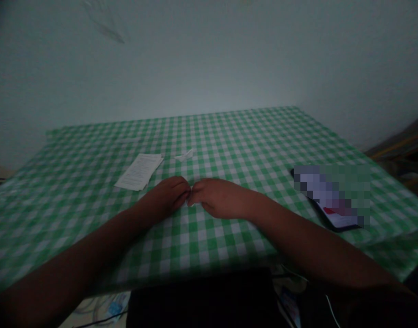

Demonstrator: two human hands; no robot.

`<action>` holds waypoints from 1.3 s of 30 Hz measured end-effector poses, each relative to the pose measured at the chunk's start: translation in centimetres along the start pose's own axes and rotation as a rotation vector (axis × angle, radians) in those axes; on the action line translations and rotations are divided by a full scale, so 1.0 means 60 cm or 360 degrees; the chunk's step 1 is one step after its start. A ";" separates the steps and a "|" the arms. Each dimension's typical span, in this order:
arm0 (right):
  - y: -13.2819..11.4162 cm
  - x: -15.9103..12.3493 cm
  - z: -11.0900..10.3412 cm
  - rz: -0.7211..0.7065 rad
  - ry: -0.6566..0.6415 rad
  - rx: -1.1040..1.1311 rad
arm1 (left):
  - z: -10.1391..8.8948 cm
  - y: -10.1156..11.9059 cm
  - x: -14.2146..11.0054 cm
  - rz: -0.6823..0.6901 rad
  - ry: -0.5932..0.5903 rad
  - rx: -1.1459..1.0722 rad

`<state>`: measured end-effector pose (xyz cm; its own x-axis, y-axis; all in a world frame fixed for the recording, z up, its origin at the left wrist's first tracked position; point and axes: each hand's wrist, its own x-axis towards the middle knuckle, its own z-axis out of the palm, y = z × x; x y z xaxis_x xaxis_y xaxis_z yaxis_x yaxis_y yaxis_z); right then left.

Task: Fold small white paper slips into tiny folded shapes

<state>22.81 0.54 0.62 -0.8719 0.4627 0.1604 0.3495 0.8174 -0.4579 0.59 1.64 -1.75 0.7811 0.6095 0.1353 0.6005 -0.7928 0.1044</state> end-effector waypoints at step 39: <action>0.004 0.002 0.006 0.0134 0.0019 -0.0105 | -0.007 -0.022 -0.026 0.0009 0.0064 -0.0440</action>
<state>22.68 0.64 0.23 -0.8346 0.5343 0.1343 0.4435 0.7962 -0.4114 -1.48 1.72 -1.67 0.7736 0.6089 0.1754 0.5223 -0.7695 0.3676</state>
